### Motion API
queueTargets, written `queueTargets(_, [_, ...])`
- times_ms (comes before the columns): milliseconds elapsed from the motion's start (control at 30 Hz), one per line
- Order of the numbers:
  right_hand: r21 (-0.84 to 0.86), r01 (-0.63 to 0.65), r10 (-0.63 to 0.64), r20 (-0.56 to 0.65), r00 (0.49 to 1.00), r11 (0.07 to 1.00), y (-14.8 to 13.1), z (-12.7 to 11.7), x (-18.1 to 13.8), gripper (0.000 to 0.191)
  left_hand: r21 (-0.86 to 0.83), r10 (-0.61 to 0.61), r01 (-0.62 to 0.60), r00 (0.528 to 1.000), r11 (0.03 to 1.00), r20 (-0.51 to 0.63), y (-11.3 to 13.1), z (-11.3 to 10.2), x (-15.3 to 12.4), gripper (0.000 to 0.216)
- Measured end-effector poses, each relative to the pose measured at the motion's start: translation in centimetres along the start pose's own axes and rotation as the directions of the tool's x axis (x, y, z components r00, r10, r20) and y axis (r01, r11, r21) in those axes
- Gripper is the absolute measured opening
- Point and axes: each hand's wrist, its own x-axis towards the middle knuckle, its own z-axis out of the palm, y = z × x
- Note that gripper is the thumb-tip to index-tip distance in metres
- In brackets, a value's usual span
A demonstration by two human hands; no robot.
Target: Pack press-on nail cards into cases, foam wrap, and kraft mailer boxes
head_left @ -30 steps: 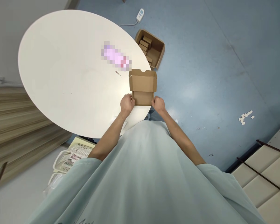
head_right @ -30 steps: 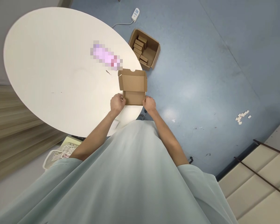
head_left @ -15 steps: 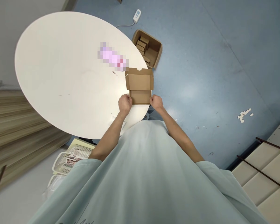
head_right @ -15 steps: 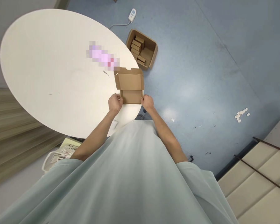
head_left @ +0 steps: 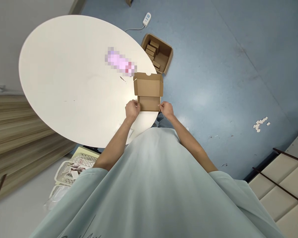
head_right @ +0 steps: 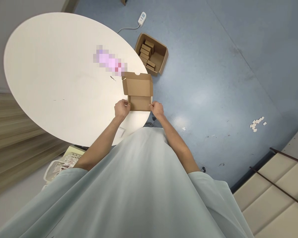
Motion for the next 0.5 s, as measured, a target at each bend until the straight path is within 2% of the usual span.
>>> queueTargets(333, [-0.036, 0.052, -0.052, 0.008, 0.999, 0.998, 0.2, -0.1, 0.1, 0.029, 0.001, 0.005, -0.005, 0.999, 1.000, 0.039, -0.1, -0.4, 0.0, 0.029])
queueTargets(500, [-0.006, 0.017, -0.017, 0.016, 1.000, 1.000, -0.2, -0.7, 0.6, 0.024, -0.021, -0.015, 0.015, 1.000, 1.000, 0.008, -0.5, -0.5, 0.9, 0.024])
